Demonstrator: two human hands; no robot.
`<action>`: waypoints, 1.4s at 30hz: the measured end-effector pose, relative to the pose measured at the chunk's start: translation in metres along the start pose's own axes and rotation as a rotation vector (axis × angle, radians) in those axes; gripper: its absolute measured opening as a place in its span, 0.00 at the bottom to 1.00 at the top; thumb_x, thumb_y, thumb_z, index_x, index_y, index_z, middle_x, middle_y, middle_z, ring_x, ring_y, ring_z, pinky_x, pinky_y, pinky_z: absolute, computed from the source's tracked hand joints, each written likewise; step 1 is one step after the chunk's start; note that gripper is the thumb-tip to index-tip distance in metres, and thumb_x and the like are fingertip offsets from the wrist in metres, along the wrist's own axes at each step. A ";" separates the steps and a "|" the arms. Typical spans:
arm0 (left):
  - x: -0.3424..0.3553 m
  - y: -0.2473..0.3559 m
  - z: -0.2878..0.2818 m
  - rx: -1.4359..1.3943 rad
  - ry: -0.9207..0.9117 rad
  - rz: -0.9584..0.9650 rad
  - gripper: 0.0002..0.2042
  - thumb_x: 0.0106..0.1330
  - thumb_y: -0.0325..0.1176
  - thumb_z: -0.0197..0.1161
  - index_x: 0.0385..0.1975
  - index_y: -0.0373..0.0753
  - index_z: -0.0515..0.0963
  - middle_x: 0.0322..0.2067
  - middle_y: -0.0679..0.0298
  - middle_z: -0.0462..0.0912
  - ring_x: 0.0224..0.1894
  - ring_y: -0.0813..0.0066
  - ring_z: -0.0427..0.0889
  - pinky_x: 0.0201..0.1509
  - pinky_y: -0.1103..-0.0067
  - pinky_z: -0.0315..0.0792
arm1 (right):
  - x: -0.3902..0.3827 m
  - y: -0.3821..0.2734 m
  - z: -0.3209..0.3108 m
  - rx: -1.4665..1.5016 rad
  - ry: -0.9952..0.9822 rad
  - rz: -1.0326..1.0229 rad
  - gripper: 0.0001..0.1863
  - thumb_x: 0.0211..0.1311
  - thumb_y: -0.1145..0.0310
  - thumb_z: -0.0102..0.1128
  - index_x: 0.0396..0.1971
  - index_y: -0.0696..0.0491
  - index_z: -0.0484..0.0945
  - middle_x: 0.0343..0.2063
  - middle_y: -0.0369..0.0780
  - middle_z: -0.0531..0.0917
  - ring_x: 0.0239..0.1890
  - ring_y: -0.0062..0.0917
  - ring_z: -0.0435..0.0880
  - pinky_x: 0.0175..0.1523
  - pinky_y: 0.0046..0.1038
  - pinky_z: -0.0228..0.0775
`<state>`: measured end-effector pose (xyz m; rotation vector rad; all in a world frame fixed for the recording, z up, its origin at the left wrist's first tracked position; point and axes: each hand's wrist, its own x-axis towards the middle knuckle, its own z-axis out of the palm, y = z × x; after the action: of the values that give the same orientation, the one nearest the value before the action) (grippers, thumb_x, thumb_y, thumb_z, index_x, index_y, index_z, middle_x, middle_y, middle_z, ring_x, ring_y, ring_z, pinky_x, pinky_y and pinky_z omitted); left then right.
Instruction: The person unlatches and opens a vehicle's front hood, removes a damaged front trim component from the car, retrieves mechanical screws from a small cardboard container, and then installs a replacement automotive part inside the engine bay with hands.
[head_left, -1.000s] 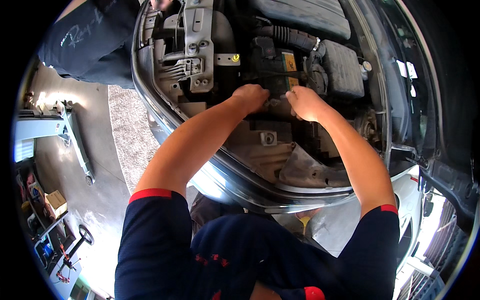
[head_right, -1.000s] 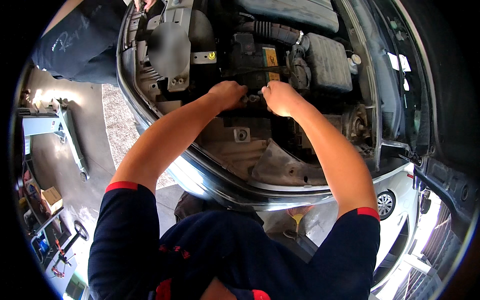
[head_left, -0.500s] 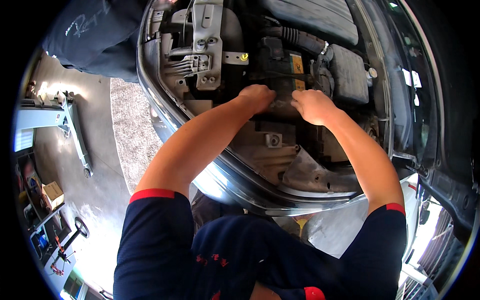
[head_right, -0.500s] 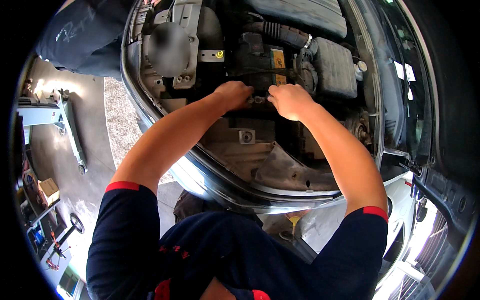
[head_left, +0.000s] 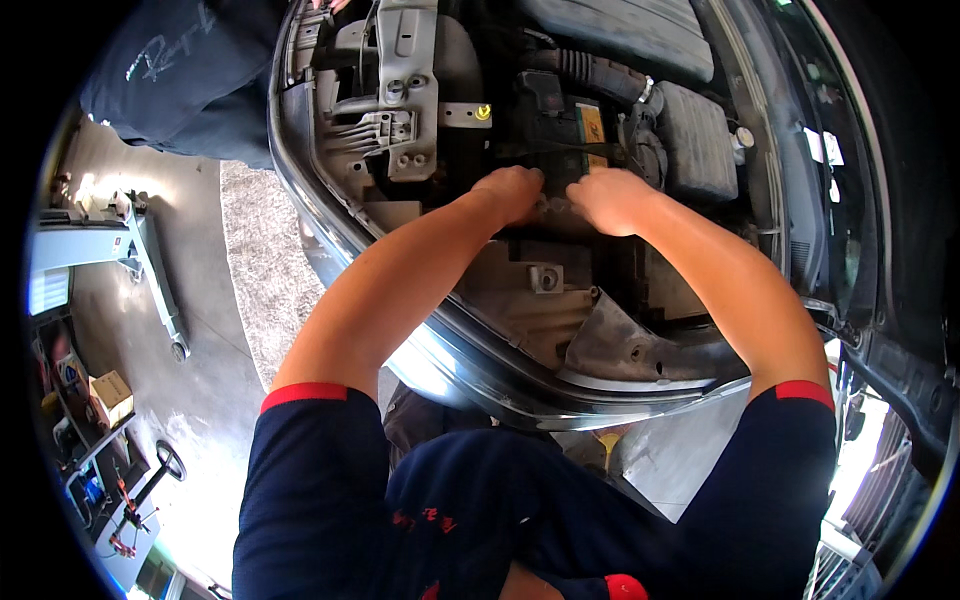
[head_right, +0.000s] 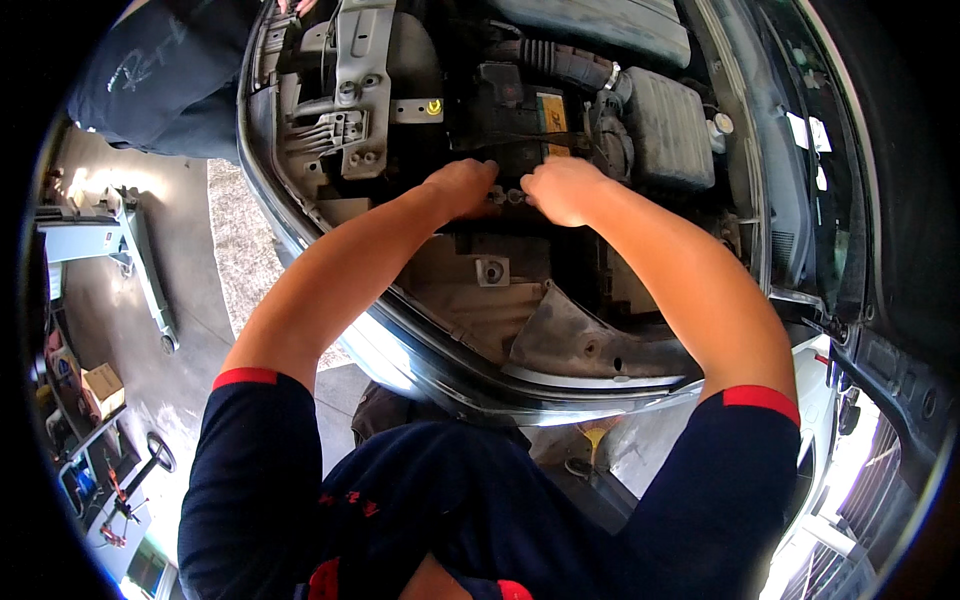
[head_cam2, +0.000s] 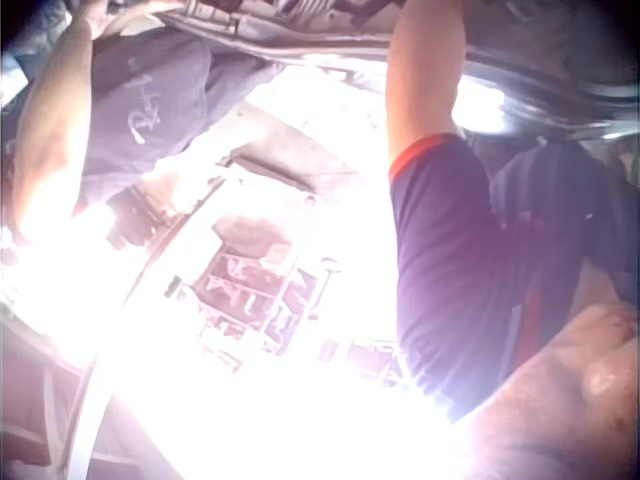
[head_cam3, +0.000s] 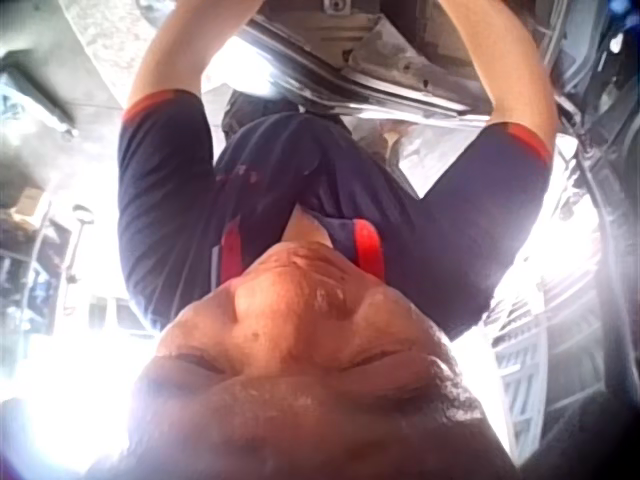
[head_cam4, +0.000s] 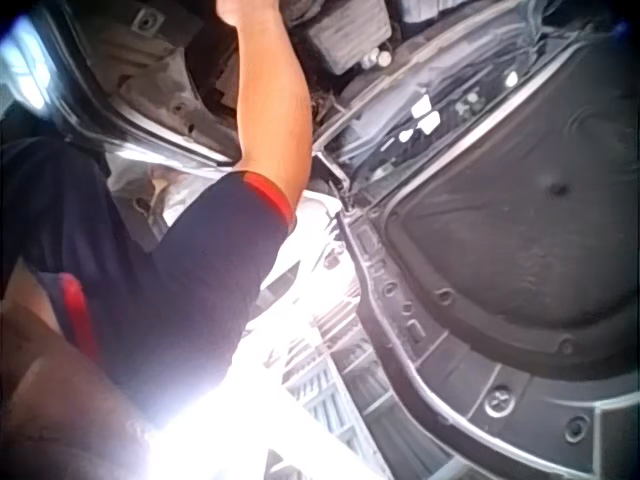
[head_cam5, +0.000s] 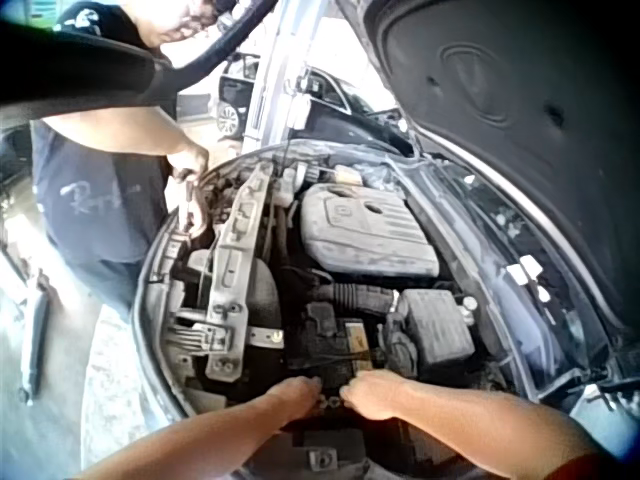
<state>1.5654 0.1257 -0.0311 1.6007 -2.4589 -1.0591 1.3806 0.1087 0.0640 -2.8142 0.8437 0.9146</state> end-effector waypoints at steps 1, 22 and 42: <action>-0.001 -0.002 -0.001 -0.008 -0.004 -0.006 0.22 0.64 0.43 0.71 0.52 0.37 0.80 0.53 0.50 0.85 0.57 0.48 0.84 0.60 0.61 0.80 | 0.000 -0.006 -0.005 0.247 -0.134 0.232 0.17 0.75 0.58 0.53 0.38 0.56 0.83 0.42 0.50 0.87 0.51 0.49 0.84 0.59 0.49 0.75; 0.011 -0.004 0.005 -0.016 0.040 0.078 0.27 0.61 0.43 0.75 0.55 0.36 0.76 0.48 0.45 0.85 0.54 0.43 0.84 0.57 0.58 0.79 | 0.011 -0.029 0.040 2.042 0.297 1.063 0.13 0.71 0.60 0.62 0.29 0.49 0.71 0.19 0.32 0.70 0.17 0.19 0.62 0.24 0.26 0.52; 0.009 -0.010 0.012 -0.020 0.073 0.136 0.26 0.59 0.40 0.75 0.54 0.36 0.73 0.44 0.45 0.86 0.52 0.42 0.84 0.54 0.56 0.79 | 0.020 0.006 0.008 -0.078 -0.121 -0.013 0.12 0.64 0.70 0.56 0.41 0.53 0.86 0.40 0.44 0.90 0.49 0.40 0.88 0.52 0.45 0.79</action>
<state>1.5647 0.1217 -0.0487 1.4165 -2.4613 -0.9839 1.3870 0.0961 0.0471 -2.7910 0.7894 1.1260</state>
